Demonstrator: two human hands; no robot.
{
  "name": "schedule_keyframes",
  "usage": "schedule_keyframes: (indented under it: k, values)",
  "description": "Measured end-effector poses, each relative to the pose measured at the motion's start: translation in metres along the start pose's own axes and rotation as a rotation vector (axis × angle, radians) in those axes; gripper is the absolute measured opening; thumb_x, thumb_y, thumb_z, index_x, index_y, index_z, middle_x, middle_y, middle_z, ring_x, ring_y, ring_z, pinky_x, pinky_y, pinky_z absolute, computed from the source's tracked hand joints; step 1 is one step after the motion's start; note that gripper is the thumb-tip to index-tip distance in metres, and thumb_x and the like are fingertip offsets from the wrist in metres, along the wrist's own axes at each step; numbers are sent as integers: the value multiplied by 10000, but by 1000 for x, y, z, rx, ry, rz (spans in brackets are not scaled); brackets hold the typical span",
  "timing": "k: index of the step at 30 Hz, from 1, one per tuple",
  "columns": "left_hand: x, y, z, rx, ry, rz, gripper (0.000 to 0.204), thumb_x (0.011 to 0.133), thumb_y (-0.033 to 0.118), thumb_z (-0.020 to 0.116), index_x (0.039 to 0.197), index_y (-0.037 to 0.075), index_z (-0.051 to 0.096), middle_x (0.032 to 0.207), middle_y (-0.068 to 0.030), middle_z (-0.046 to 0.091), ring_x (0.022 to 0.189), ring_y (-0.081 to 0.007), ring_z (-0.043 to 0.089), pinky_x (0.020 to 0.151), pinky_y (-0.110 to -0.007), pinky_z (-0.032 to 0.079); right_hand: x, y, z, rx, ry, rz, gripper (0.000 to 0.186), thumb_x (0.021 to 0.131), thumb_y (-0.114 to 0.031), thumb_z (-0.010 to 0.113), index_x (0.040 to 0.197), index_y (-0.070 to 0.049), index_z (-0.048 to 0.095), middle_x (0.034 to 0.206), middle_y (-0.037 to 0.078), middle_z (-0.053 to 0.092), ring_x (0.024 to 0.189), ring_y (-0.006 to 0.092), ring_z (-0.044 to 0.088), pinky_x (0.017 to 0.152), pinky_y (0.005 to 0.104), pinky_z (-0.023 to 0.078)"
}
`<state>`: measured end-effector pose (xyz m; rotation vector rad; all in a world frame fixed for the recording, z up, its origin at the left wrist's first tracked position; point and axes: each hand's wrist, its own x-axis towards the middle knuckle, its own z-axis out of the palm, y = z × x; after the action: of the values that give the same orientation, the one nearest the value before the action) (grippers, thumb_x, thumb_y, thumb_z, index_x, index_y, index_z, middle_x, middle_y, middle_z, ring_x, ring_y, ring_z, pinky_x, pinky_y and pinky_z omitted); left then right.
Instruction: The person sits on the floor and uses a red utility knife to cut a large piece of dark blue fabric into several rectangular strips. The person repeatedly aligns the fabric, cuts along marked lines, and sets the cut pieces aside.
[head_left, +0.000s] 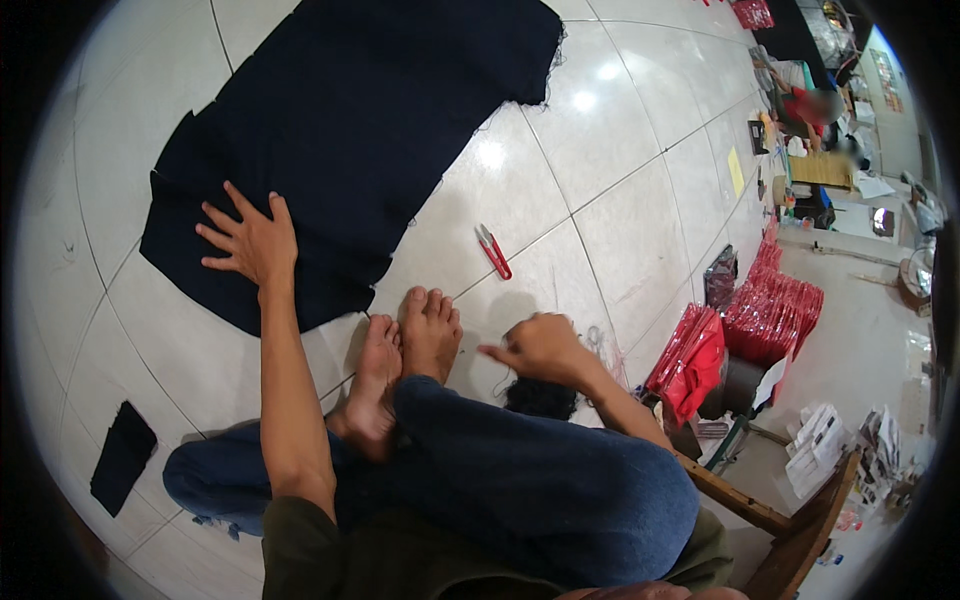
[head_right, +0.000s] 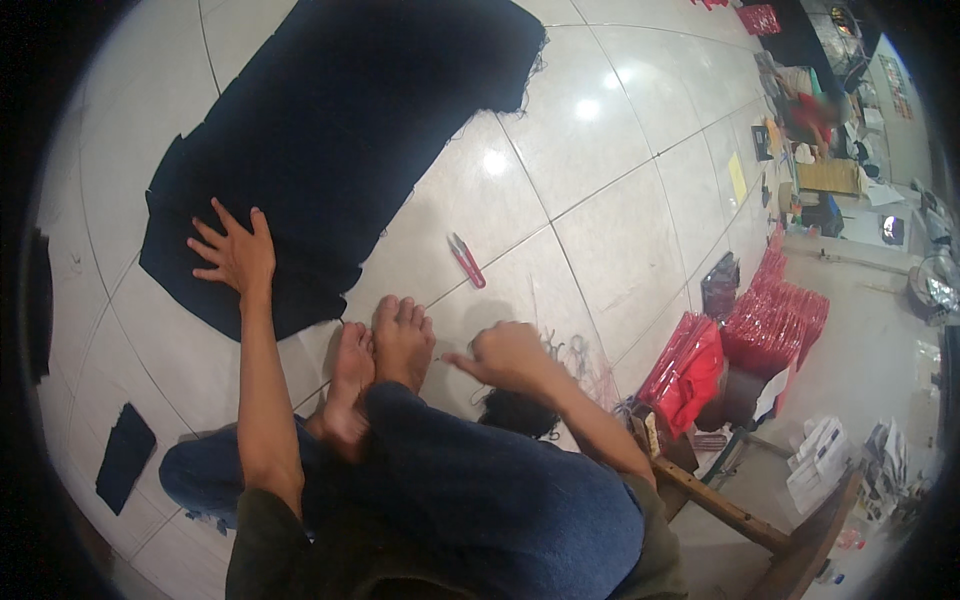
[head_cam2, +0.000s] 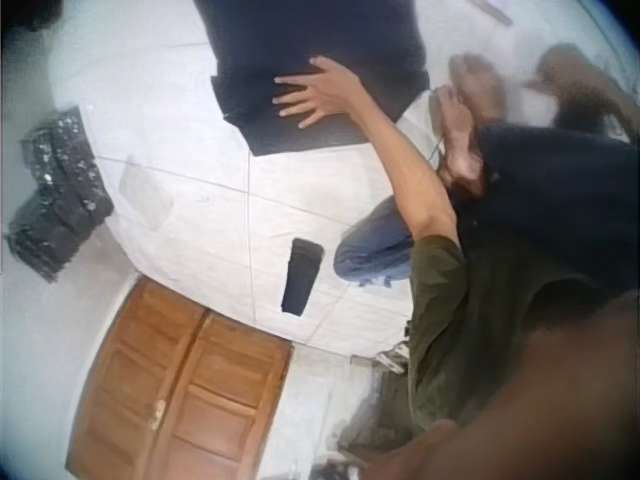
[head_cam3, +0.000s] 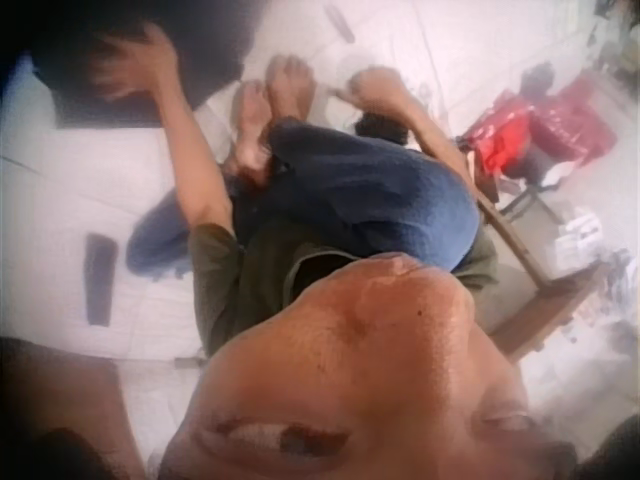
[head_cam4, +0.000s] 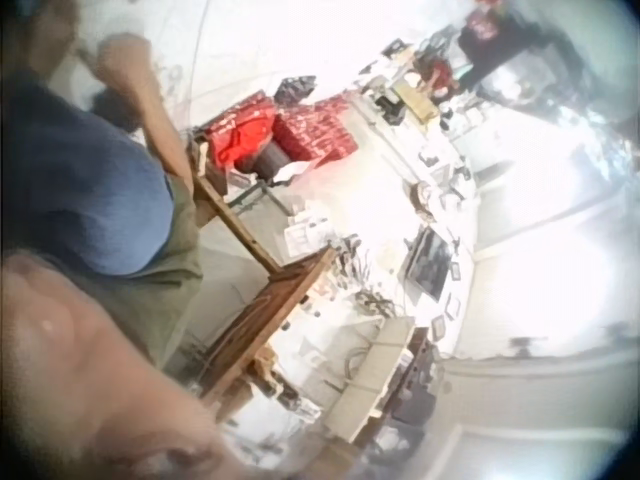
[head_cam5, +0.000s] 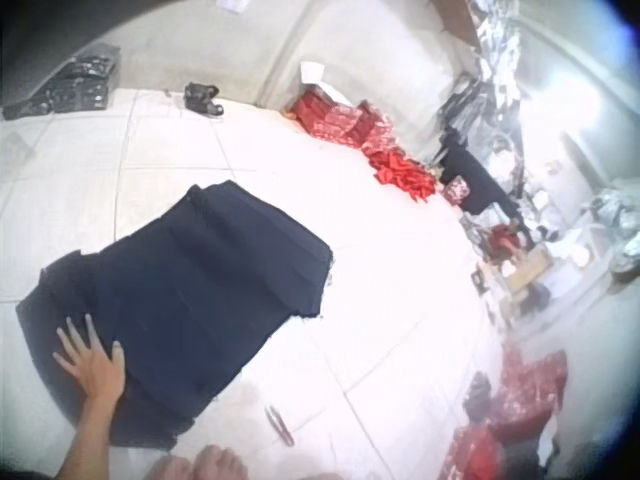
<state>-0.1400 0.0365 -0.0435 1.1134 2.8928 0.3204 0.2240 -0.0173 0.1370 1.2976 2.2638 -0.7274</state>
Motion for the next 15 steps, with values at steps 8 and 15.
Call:
schedule_keyframes:
  k: [8,15]
  values:
    - [46,17,-43,-73,-150,-260,768,995,640,434,1635,253,259,1645,-365,72,1508,-607,-22,1102,-816,8,101,-91,16,480,-65,-25,374,994,-290,573,1122,58,622,1240,306,553,1151,395,590,1026,464,422]
    - [51,-2,10,30,1,-156,697,1057,531,342,1657,218,172,1652,-366,20,1492,-634,-30,1086,-831,3,89,-76,10,58,542,-248,397,958,-316,660,658,-56,656,593,99,660,513,305,647,560,430,514]
